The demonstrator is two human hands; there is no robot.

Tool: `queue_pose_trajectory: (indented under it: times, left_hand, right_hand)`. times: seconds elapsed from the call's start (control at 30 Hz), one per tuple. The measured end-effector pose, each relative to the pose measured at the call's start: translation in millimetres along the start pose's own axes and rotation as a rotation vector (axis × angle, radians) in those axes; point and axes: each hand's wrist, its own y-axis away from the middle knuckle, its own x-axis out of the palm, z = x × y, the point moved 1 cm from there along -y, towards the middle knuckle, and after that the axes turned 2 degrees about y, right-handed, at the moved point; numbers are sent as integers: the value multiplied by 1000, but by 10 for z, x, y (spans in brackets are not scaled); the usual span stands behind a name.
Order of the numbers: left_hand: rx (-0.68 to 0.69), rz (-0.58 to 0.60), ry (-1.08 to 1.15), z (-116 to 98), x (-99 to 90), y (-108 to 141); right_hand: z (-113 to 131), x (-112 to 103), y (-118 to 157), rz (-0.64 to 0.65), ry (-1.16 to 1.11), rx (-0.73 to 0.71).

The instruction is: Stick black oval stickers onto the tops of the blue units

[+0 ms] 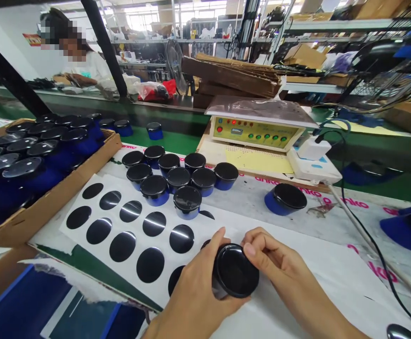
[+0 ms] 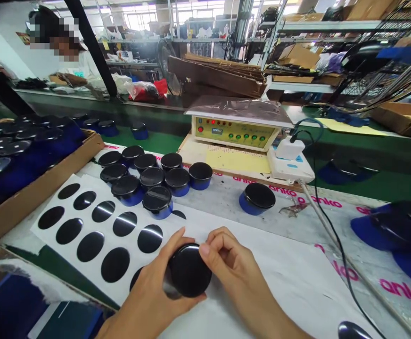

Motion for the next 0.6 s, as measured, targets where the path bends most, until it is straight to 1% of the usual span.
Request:
queue_pose_trajectory:
  times: [0.13,0.23,0.43,0.6]
  left_hand:
    - [10,7,-39,8,-9,20]
    - [44,2,-61,12,-12,16]
    - [72,10,-85,-11,-28,4]
    - [73,17,-88,-16,-30,11]
  right_hand:
    - [-7,14,-1,12,15,0]
    - [-4,27,2,0,41,-18]
    - [-33,24,13,-54,144,-113]
    - [-48,9,44,-59,243,-169]
